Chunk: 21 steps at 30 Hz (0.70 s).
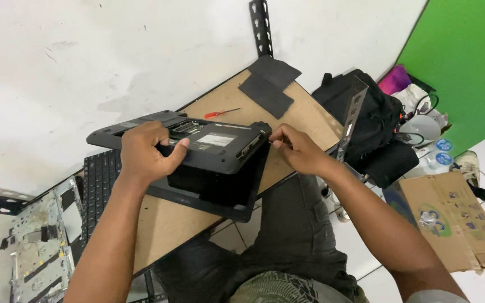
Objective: Disassembling a laptop to access internal components for repair
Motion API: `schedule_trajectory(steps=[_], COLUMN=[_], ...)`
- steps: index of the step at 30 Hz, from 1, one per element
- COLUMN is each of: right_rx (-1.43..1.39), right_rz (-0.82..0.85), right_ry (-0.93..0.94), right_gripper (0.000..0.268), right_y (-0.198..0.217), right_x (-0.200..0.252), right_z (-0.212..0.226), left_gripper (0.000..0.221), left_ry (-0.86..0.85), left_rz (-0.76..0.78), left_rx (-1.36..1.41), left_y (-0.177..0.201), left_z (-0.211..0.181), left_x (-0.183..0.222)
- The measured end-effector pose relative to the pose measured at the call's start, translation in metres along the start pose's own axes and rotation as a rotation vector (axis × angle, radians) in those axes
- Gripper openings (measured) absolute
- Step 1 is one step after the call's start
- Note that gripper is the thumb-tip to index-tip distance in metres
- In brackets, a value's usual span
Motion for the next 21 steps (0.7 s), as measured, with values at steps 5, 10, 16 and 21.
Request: schedule_trajectory(steps=[5,10,16,21], right_rx=[-0.167,-0.271,-0.368,-0.360], right_rz=[0.028,-0.014,-0.104,-0.117], right_ry=[-0.010,-0.170,-0.444,-0.562], right_gripper=[0.028,0.013,0.015,0.018], right_y=[-0.006,-0.005,-0.005,-0.006], right_x=[0.002,-0.008,-0.022,-0.025], right_z=[-0.002,-0.023,-0.031,-0.025], left_gripper=[0.055,0.055,0.053,0.052], left_ry=[0.007,-0.002,-0.004,-0.005], left_rz=[0.008,0.002,-0.008,0.034], left_rx=[-0.008,0.000,0.024,-0.004], left_y=[0.000,0.000,-0.001,-0.001], left_z=[-0.003,-0.003,-0.002,-0.003], left_x=[-0.001,-0.001,0.000,0.002])
Point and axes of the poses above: each hand's wrist, its own x-axis away from the middle knuckle, its own y-axis out of the back of the hand, z = x × y, the point moved 3 cm from there along -x, towards the middle knuckle, and after that the axes turned 7 degrees about -z, right-handed, at the moved point
